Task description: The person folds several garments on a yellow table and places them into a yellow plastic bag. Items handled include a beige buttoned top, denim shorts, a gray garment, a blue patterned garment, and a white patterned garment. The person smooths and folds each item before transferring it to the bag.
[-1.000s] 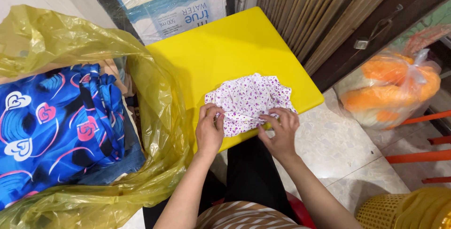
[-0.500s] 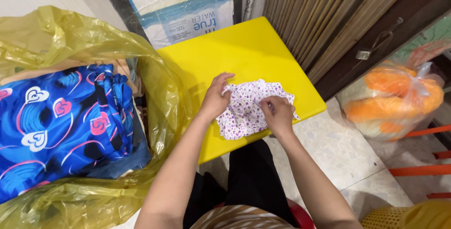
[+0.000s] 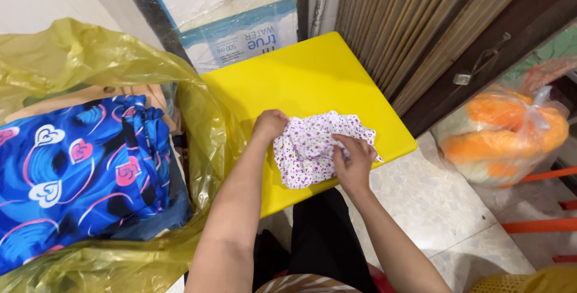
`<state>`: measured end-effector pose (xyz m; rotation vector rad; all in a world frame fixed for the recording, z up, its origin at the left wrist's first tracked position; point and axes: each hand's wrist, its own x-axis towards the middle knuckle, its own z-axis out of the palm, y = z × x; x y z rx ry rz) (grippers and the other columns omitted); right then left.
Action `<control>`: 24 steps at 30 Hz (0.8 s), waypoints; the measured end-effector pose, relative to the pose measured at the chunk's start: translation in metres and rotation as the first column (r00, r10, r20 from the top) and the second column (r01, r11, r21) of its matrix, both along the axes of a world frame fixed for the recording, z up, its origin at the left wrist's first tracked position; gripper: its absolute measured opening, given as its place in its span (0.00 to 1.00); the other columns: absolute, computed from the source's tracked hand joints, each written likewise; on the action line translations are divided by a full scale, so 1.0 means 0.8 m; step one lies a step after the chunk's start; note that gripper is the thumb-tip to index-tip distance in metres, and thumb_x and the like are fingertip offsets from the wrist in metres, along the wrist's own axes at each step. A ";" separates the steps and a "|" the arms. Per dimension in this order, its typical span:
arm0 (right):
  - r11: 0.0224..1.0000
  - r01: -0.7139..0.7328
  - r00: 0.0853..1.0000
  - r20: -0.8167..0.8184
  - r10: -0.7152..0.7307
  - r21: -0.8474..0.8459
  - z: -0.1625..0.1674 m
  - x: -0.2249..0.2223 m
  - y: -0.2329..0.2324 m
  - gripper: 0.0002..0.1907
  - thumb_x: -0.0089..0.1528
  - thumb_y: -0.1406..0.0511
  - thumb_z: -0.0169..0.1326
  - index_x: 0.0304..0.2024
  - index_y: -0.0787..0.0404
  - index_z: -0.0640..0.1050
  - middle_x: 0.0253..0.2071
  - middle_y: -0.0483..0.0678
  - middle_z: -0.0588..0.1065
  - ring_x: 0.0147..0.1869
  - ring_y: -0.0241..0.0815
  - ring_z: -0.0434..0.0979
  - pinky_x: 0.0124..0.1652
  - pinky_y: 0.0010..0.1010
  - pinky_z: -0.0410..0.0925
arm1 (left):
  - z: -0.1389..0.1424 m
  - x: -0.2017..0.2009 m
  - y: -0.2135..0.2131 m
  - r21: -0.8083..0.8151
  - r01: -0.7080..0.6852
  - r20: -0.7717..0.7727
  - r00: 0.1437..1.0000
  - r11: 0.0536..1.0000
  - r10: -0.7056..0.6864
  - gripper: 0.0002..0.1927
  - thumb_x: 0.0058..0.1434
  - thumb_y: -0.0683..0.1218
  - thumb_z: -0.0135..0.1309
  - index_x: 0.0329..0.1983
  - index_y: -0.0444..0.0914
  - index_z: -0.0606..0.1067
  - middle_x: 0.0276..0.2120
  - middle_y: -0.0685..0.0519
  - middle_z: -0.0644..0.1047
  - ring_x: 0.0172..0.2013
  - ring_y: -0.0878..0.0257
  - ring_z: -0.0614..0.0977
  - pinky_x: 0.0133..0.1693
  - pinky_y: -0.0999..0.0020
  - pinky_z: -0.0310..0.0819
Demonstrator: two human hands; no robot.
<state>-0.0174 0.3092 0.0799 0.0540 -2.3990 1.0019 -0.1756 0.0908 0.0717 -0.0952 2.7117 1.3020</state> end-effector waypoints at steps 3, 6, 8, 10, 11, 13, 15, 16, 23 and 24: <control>1.000 0.024 0.996 0.086 -0.024 -0.002 -0.001 0.013 0.018 0.17 0.62 0.59 0.57 0.54 0.46 0.80 0.53 0.41 0.79 0.62 0.41 0.70 0.66 0.45 0.53 | 0.016 -0.008 0.026 0.177 -0.095 0.051 0.995 0.980 0.088 0.11 0.60 0.50 0.56 0.41 0.40 0.80 0.41 0.45 0.85 0.42 0.51 0.87 0.49 0.59 0.79; 0.987 -0.064 0.990 0.135 0.044 0.148 -0.001 0.025 0.027 0.35 0.54 0.52 0.62 0.63 0.48 0.72 0.66 0.51 0.67 0.72 0.54 0.59 0.65 0.59 0.43 | 0.031 -0.002 0.032 0.020 -0.112 0.000 0.994 0.994 0.112 0.17 0.61 0.47 0.52 0.53 0.43 0.77 0.57 0.43 0.77 0.54 0.47 0.81 0.57 0.57 0.74; 0.952 -0.129 0.979 0.188 0.078 0.277 -0.001 0.029 0.024 0.47 0.49 0.47 0.65 0.68 0.48 0.65 0.73 0.55 0.57 0.77 0.61 0.48 0.63 0.68 0.35 | 0.032 0.011 0.029 -0.114 -0.127 0.050 0.990 0.985 0.134 0.26 0.61 0.47 0.53 0.64 0.46 0.69 0.68 0.44 0.65 0.62 0.45 0.73 0.61 0.51 0.67; 0.898 -0.187 0.956 0.284 0.073 0.398 -0.001 0.028 0.018 0.53 0.49 0.41 0.65 0.71 0.44 0.59 0.78 0.54 0.49 0.80 0.64 0.38 0.63 0.73 0.28 | 0.023 0.032 0.022 -0.156 -0.187 0.225 0.949 0.970 0.219 0.41 0.61 0.51 0.55 0.76 0.49 0.53 0.77 0.48 0.49 0.68 0.41 0.65 0.64 0.41 0.58; 0.885 -0.201 0.946 0.319 0.064 0.419 0.000 0.025 0.015 0.53 0.49 0.40 0.64 0.72 0.43 0.58 0.78 0.52 0.48 0.81 0.63 0.38 0.65 0.73 0.29 | 0.011 0.051 0.022 -0.048 -0.281 0.140 0.948 0.958 0.285 0.45 0.59 0.51 0.58 0.77 0.46 0.51 0.76 0.42 0.45 0.70 0.40 0.60 0.66 0.42 0.56; 0.853 -0.235 0.925 0.377 0.050 0.465 0.003 0.015 0.009 0.54 0.51 0.37 0.62 0.74 0.40 0.56 0.78 0.49 0.47 0.82 0.60 0.39 0.68 0.72 0.30 | -0.021 0.101 0.023 0.083 -0.426 0.115 0.902 0.901 0.416 0.51 0.56 0.52 0.62 0.77 0.43 0.48 0.77 0.39 0.42 0.74 0.41 0.51 0.67 0.41 0.52; 0.861 -0.274 0.899 0.432 0.071 0.428 0.009 0.004 0.007 0.55 0.51 0.36 0.60 0.75 0.38 0.54 0.78 0.50 0.47 0.81 0.61 0.41 0.70 0.70 0.33 | -0.057 0.171 0.034 0.196 -0.466 0.032 0.883 0.863 0.469 0.56 0.54 0.52 0.66 0.78 0.39 0.46 0.76 0.37 0.42 0.75 0.43 0.46 0.70 0.46 0.47; 0.864 -0.292 0.886 0.457 0.083 0.409 0.012 -0.001 0.005 0.56 0.51 0.36 0.60 0.76 0.37 0.53 0.78 0.51 0.47 0.81 0.61 0.43 0.71 0.69 0.35 | -0.071 0.206 0.038 0.250 -0.435 -0.018 0.891 0.865 0.454 0.54 0.56 0.49 0.67 0.77 0.35 0.46 0.74 0.35 0.47 0.73 0.41 0.50 0.70 0.48 0.48; 0.753 -0.429 0.826 0.554 0.104 0.498 0.038 -0.008 -0.001 0.60 0.45 0.38 0.66 0.75 0.30 0.53 0.79 0.53 0.46 0.78 0.69 0.45 0.63 0.71 0.41 | -0.090 0.248 0.056 0.795 -0.439 0.344 0.895 0.419 0.285 0.44 0.60 0.37 0.51 0.78 0.40 0.48 0.51 0.47 0.74 0.46 0.58 0.76 0.45 0.68 0.73; 0.751 -0.411 0.835 0.544 0.083 0.516 0.042 -0.009 -0.002 0.56 0.47 0.39 0.65 0.74 0.29 0.54 0.78 0.50 0.49 0.77 0.66 0.49 0.64 0.69 0.44 | -0.085 0.245 0.056 0.793 -0.447 0.352 0.891 0.415 0.288 0.43 0.59 0.37 0.52 0.77 0.40 0.49 0.50 0.48 0.73 0.45 0.59 0.76 0.43 0.69 0.74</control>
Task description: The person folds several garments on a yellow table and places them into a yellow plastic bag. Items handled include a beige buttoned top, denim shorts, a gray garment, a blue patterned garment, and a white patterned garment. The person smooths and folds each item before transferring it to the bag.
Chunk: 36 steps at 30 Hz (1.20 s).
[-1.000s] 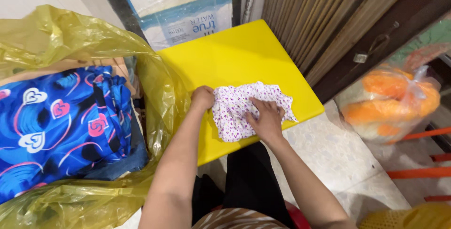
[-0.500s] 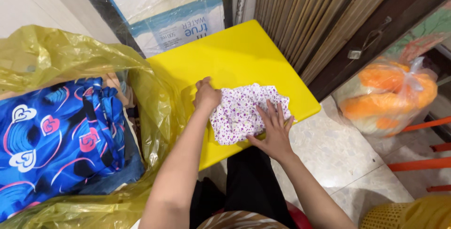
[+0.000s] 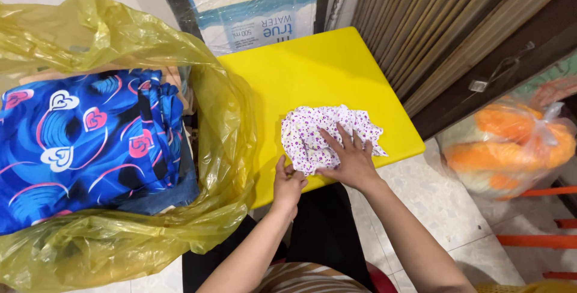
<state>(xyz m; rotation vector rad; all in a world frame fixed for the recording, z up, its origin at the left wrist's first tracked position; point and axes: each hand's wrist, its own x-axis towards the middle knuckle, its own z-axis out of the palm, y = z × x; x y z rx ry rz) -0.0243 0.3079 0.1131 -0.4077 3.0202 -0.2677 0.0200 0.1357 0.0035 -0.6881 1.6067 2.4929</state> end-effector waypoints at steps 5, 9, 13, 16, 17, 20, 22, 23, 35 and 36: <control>0.995 0.020 0.999 0.040 -0.016 -0.094 0.016 -0.012 0.008 0.46 0.50 0.42 0.63 0.70 0.25 0.62 0.75 0.42 0.60 0.74 0.52 0.60 0.66 0.55 0.55 | 0.027 -0.026 0.003 -0.071 -0.005 -0.014 1.000 0.997 0.004 0.44 0.56 0.36 0.61 0.73 0.38 0.54 0.48 0.51 0.71 0.41 0.63 0.81 0.34 0.71 0.81; 0.999 -0.032 0.998 0.057 0.033 -0.008 0.014 -0.021 0.008 0.48 0.49 0.44 0.64 0.70 0.30 0.61 0.73 0.47 0.59 0.71 0.55 0.60 0.64 0.53 0.55 | 0.033 -0.037 0.003 -0.166 0.023 -0.084 0.996 0.986 -0.038 0.46 0.53 0.34 0.62 0.74 0.37 0.55 0.44 0.48 0.77 0.38 0.62 0.81 0.32 0.71 0.78; 0.997 -0.067 0.997 0.030 0.066 0.042 0.009 -0.028 0.005 0.43 0.55 0.45 0.61 0.72 0.28 0.62 0.74 0.47 0.60 0.71 0.57 0.64 0.66 0.53 0.58 | 0.024 -0.036 0.000 -0.139 0.068 -0.083 0.993 0.988 -0.080 0.48 0.51 0.32 0.62 0.74 0.37 0.54 0.47 0.46 0.78 0.39 0.60 0.81 0.37 0.69 0.77; 0.995 -0.091 0.996 -0.012 0.091 -0.028 0.014 -0.029 0.005 0.40 0.59 0.46 0.58 0.73 0.28 0.63 0.75 0.48 0.62 0.72 0.57 0.66 0.68 0.52 0.60 | 0.014 -0.031 -0.001 -0.132 0.078 -0.178 0.979 0.988 -0.102 0.51 0.50 0.30 0.60 0.76 0.39 0.51 0.53 0.47 0.77 0.47 0.63 0.80 0.46 0.71 0.77; 0.995 -0.099 0.994 0.043 0.099 0.000 0.017 -0.028 0.004 0.43 0.56 0.45 0.60 0.73 0.29 0.61 0.75 0.50 0.59 0.72 0.59 0.64 0.67 0.53 0.58 | 0.012 -0.029 -0.001 -0.139 0.080 -0.225 0.968 0.987 -0.110 0.53 0.49 0.30 0.59 0.77 0.40 0.49 0.56 0.48 0.76 0.51 0.64 0.80 0.50 0.72 0.76; 0.993 -0.108 0.985 0.144 0.099 0.056 0.026 -0.020 -0.002 0.52 0.50 0.42 0.65 0.73 0.32 0.57 0.75 0.55 0.53 0.71 0.65 0.58 0.65 0.56 0.54 | 0.007 -0.027 -0.002 -0.065 0.065 -0.215 0.973 0.996 -0.077 0.51 0.52 0.30 0.58 0.77 0.41 0.50 0.59 0.48 0.74 0.53 0.64 0.79 0.50 0.73 0.77; 0.994 -0.096 0.989 0.121 0.088 0.059 0.031 -0.015 -0.009 0.55 0.48 0.42 0.66 0.75 0.32 0.57 0.76 0.57 0.52 0.70 0.68 0.56 0.64 0.58 0.53 | 0.005 -0.027 -0.002 -0.034 0.067 -0.134 0.989 0.997 -0.071 0.48 0.53 0.31 0.58 0.75 0.41 0.53 0.56 0.48 0.76 0.48 0.63 0.80 0.44 0.71 0.78; 0.995 -0.084 0.990 0.115 0.078 0.051 0.033 -0.014 -0.011 0.51 0.50 0.43 0.66 0.73 0.31 0.59 0.75 0.56 0.54 0.70 0.66 0.58 0.64 0.56 0.54 | 0.003 -0.029 -0.002 -0.019 0.067 -0.093 0.993 0.998 -0.068 0.46 0.54 0.32 0.58 0.75 0.41 0.54 0.54 0.48 0.76 0.46 0.62 0.80 0.41 0.70 0.78; 0.997 -0.027 0.985 0.167 0.038 -0.069 0.039 -0.043 -0.003 0.32 0.56 0.49 0.62 0.63 0.25 0.72 0.70 0.42 0.62 0.69 0.58 0.65 0.65 0.46 0.62 | 0.010 -0.051 -0.025 -0.067 -0.045 -0.093 0.995 0.997 0.038 0.28 0.64 0.36 0.48 0.69 0.39 0.69 0.43 0.51 0.78 0.37 0.63 0.77 0.33 0.67 0.75; 0.997 -0.031 0.987 0.154 0.042 -0.072 0.036 -0.043 -0.002 0.31 0.57 0.49 0.61 0.64 0.25 0.72 0.70 0.42 0.62 0.70 0.59 0.63 0.65 0.46 0.62 | 0.017 -0.046 -0.024 0.014 -0.054 -0.037 0.998 0.998 0.054 0.28 0.64 0.38 0.48 0.69 0.40 0.67 0.43 0.53 0.78 0.38 0.64 0.79 0.34 0.66 0.77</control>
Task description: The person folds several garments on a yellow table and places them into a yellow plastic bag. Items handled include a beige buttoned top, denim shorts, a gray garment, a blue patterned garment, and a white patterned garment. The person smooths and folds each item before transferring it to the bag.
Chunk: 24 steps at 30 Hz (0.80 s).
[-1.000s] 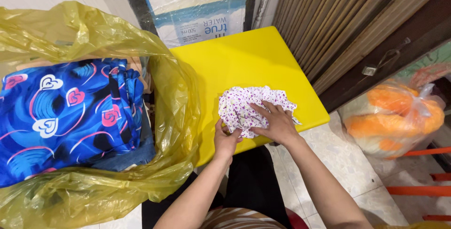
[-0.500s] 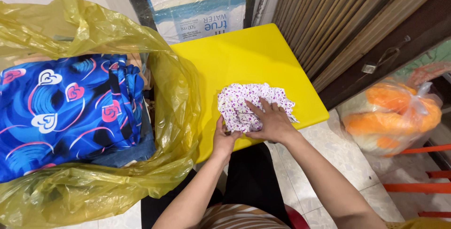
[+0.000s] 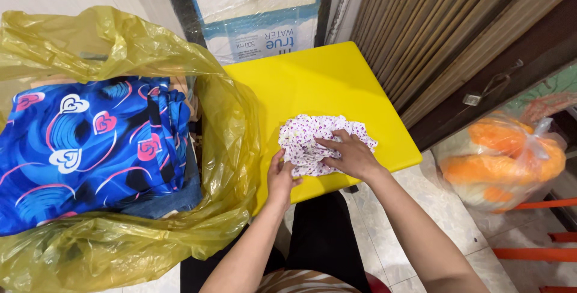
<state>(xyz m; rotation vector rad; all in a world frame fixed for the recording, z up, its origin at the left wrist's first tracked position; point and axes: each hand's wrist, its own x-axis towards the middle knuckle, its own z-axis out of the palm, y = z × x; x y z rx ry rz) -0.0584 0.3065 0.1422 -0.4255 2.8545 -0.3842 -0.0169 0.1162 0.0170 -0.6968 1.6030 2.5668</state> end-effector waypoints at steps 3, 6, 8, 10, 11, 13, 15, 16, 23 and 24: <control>0.999 -0.001 0.999 0.032 0.002 -0.040 -0.010 -0.003 0.006 0.30 0.59 0.49 0.59 0.64 0.25 0.72 0.71 0.43 0.61 0.71 0.58 0.61 0.67 0.46 0.59 | 0.015 0.006 0.006 0.124 -0.019 0.082 0.997 0.992 0.009 0.27 0.64 0.40 0.50 0.67 0.42 0.63 0.44 0.56 0.77 0.41 0.65 0.81 0.35 0.65 0.82; 0.996 -0.014 0.997 0.070 0.021 -0.090 -0.018 -0.013 0.017 0.29 0.59 0.48 0.58 0.64 0.24 0.72 0.71 0.43 0.62 0.72 0.55 0.62 0.69 0.44 0.58 | 0.012 -0.001 0.009 0.030 0.017 -0.004 1.000 0.999 -0.016 0.28 0.62 0.36 0.54 0.65 0.37 0.64 0.42 0.50 0.77 0.38 0.62 0.81 0.34 0.66 0.83; 0.992 -0.020 0.996 0.083 0.031 -0.127 -0.021 -0.019 0.023 0.27 0.60 0.48 0.57 0.63 0.25 0.73 0.72 0.42 0.62 0.72 0.54 0.62 0.69 0.43 0.58 | 0.001 -0.007 0.007 0.008 0.028 -0.051 0.998 1.000 -0.027 0.27 0.61 0.34 0.53 0.64 0.36 0.66 0.41 0.49 0.78 0.36 0.62 0.81 0.32 0.67 0.83; 0.986 -0.016 0.994 0.101 0.034 -0.169 -0.021 -0.021 0.027 0.25 0.61 0.48 0.55 0.62 0.27 0.75 0.74 0.42 0.63 0.72 0.54 0.62 0.69 0.43 0.59 | -0.012 -0.010 0.006 0.021 0.008 -0.074 0.997 1.000 -0.006 0.26 0.61 0.34 0.52 0.64 0.35 0.67 0.41 0.49 0.79 0.36 0.63 0.81 0.31 0.69 0.81; 0.987 -0.031 0.993 0.105 0.047 -0.156 -0.020 -0.021 0.027 0.28 0.59 0.47 0.58 0.63 0.27 0.73 0.73 0.44 0.61 0.73 0.55 0.60 0.68 0.44 0.58 | -0.018 -0.011 0.005 0.028 -0.005 -0.083 0.997 1.000 0.007 0.25 0.61 0.33 0.52 0.63 0.35 0.68 0.41 0.50 0.79 0.35 0.63 0.81 0.31 0.70 0.80; 0.990 -0.064 0.990 0.114 0.079 -0.129 -0.017 -0.016 0.024 0.34 0.55 0.46 0.62 0.64 0.28 0.71 0.73 0.47 0.57 0.73 0.57 0.57 0.68 0.45 0.55 | -0.026 -0.011 0.006 0.006 -0.019 -0.071 0.997 1.000 0.020 0.24 0.62 0.34 0.52 0.62 0.35 0.68 0.40 0.50 0.79 0.35 0.64 0.81 0.30 0.70 0.80; 0.997 -0.019 0.994 0.106 0.027 -0.076 -0.015 -0.009 0.017 0.34 0.55 0.45 0.61 0.65 0.27 0.71 0.74 0.46 0.57 0.73 0.59 0.57 0.68 0.45 0.56 | -0.027 -0.009 0.006 -0.014 -0.027 -0.075 0.997 1.000 0.025 0.23 0.62 0.34 0.51 0.62 0.35 0.69 0.40 0.50 0.79 0.35 0.64 0.81 0.30 0.71 0.80; 0.999 0.005 0.995 0.101 0.000 -0.049 -0.013 -0.005 0.012 0.34 0.56 0.45 0.60 0.66 0.26 0.70 0.74 0.46 0.57 0.73 0.60 0.58 0.69 0.45 0.56 | -0.028 -0.008 0.007 -0.023 -0.026 -0.086 0.996 0.999 0.024 0.23 0.62 0.34 0.51 0.61 0.35 0.69 0.40 0.50 0.79 0.35 0.64 0.81 0.30 0.71 0.80; 0.991 0.043 0.997 0.054 -0.050 0.131 -0.012 0.020 -0.027 0.48 0.54 0.36 0.56 0.73 0.28 0.56 0.78 0.55 0.46 0.76 0.72 0.50 0.68 0.62 0.49 | -0.018 -0.002 0.007 -0.031 -0.016 -0.059 0.998 0.999 0.014 0.23 0.62 0.35 0.51 0.61 0.38 0.69 0.41 0.52 0.80 0.34 0.65 0.81 0.29 0.70 0.80; 0.989 0.043 0.996 0.075 -0.054 0.142 -0.013 0.023 -0.031 0.52 0.51 0.34 0.57 0.74 0.29 0.53 0.78 0.56 0.43 0.77 0.73 0.46 0.68 0.65 0.47 | -0.015 -0.001 0.008 -0.034 -0.019 -0.064 0.998 0.999 0.016 0.22 0.62 0.36 0.52 0.61 0.38 0.69 0.40 0.52 0.80 0.33 0.65 0.81 0.29 0.71 0.79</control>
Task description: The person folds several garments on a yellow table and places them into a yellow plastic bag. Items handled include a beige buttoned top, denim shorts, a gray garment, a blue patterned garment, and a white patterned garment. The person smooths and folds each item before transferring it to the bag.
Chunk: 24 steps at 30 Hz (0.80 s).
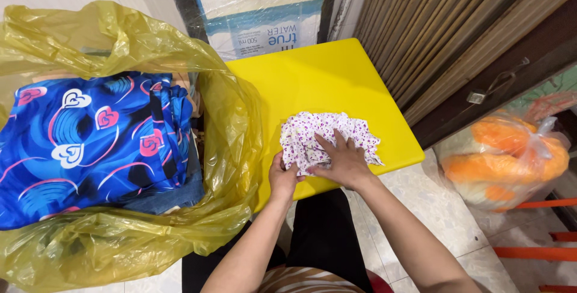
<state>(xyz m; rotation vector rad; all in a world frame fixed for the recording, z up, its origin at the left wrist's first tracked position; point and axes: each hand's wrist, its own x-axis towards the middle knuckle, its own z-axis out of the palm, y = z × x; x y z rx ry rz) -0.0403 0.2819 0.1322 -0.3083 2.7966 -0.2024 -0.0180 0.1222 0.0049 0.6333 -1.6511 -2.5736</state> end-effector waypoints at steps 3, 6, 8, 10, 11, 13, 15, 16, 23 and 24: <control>1.000 0.012 0.999 0.053 -0.012 -0.006 -0.001 0.003 -0.009 0.60 0.48 0.31 0.59 0.75 0.31 0.48 0.79 0.56 0.37 0.79 0.73 0.37 0.67 0.70 0.41 | 0.011 0.000 0.006 -0.017 -0.015 -0.012 1.000 1.000 0.015 0.22 0.61 0.37 0.55 0.59 0.38 0.70 0.39 0.53 0.80 0.31 0.66 0.80 0.26 0.71 0.76; 0.998 0.056 0.997 0.060 -0.054 -0.042 -0.006 0.001 -0.011 0.55 0.50 0.32 0.55 0.76 0.29 0.50 0.80 0.55 0.37 0.80 0.72 0.34 0.68 0.73 0.38 | 0.022 -0.002 0.010 -0.068 -0.025 -0.002 1.000 0.997 0.025 0.21 0.60 0.38 0.59 0.56 0.38 0.72 0.37 0.53 0.80 0.30 0.67 0.79 0.25 0.72 0.72; 0.993 0.089 0.994 0.066 -0.084 -0.080 -0.013 -0.004 -0.008 0.49 0.53 0.33 0.52 0.75 0.26 0.55 0.81 0.53 0.37 0.81 0.70 0.33 0.69 0.73 0.36 | 0.025 -0.003 0.010 -0.119 -0.011 0.027 1.000 0.993 0.015 0.18 0.60 0.39 0.60 0.54 0.37 0.73 0.37 0.54 0.81 0.30 0.68 0.79 0.24 0.72 0.71; 0.986 0.109 0.992 0.083 -0.099 -0.126 -0.023 -0.011 -0.003 0.42 0.57 0.34 0.48 0.74 0.24 0.60 0.81 0.52 0.38 0.82 0.69 0.32 0.70 0.72 0.34 | 0.025 -0.004 0.008 -0.108 0.002 0.062 0.998 0.994 0.005 0.19 0.59 0.38 0.58 0.54 0.39 0.73 0.36 0.55 0.80 0.29 0.68 0.78 0.24 0.72 0.72; 0.986 0.107 0.993 0.069 -0.099 -0.131 -0.029 -0.016 0.001 0.39 0.59 0.35 0.47 0.71 0.29 0.64 0.82 0.50 0.38 0.83 0.67 0.33 0.70 0.71 0.35 | 0.024 -0.004 0.006 -0.103 0.007 0.083 0.997 0.995 0.001 0.19 0.59 0.37 0.57 0.54 0.41 0.74 0.36 0.55 0.80 0.29 0.68 0.78 0.24 0.72 0.72; 0.984 0.105 0.994 0.045 -0.100 -0.141 -0.041 -0.027 0.008 0.34 0.62 0.37 0.45 0.66 0.37 0.72 0.83 0.46 0.40 0.85 0.64 0.35 0.71 0.70 0.36 | 0.018 -0.004 0.002 -0.076 0.006 0.072 0.997 0.997 0.000 0.18 0.59 0.36 0.55 0.53 0.40 0.74 0.37 0.56 0.80 0.30 0.68 0.79 0.25 0.72 0.74; 0.975 0.132 0.991 0.047 -0.125 -0.177 -0.051 -0.036 0.014 0.34 0.63 0.38 0.44 0.64 0.45 0.74 0.83 0.46 0.43 0.84 0.61 0.37 0.70 0.69 0.36 | 0.012 -0.004 0.000 -0.057 0.001 0.064 0.998 0.998 0.003 0.18 0.59 0.36 0.54 0.53 0.40 0.74 0.37 0.56 0.80 0.30 0.67 0.79 0.26 0.72 0.74; 0.970 0.145 0.989 0.046 -0.139 -0.195 -0.055 -0.043 0.018 0.34 0.63 0.39 0.43 0.62 0.49 0.75 0.82 0.45 0.44 0.83 0.60 0.39 0.70 0.69 0.36 | 0.009 -0.003 -0.001 -0.052 -0.005 0.058 0.998 0.999 0.008 0.18 0.59 0.36 0.54 0.53 0.39 0.75 0.37 0.55 0.80 0.30 0.67 0.79 0.26 0.72 0.74; 0.889 0.312 0.936 -0.050 -0.348 -0.336 -0.051 -0.113 0.062 0.36 0.67 0.44 0.41 0.70 0.55 0.68 0.68 0.55 0.69 0.74 0.52 0.64 0.73 0.51 0.47 | 0.007 0.014 -0.012 0.047 -0.045 0.119 0.992 0.998 0.040 0.20 0.59 0.38 0.48 0.54 0.44 0.75 0.36 0.56 0.80 0.29 0.69 0.77 0.26 0.74 0.69; 0.864 0.301 0.931 -0.072 -0.357 -0.403 -0.049 -0.125 0.070 0.36 0.66 0.44 0.43 0.70 0.57 0.67 0.68 0.56 0.68 0.73 0.55 0.63 0.72 0.47 0.49 | 0.008 0.015 -0.016 0.039 -0.050 0.132 0.990 0.998 0.044 0.20 0.59 0.38 0.47 0.54 0.44 0.75 0.36 0.56 0.80 0.29 0.69 0.76 0.26 0.74 0.68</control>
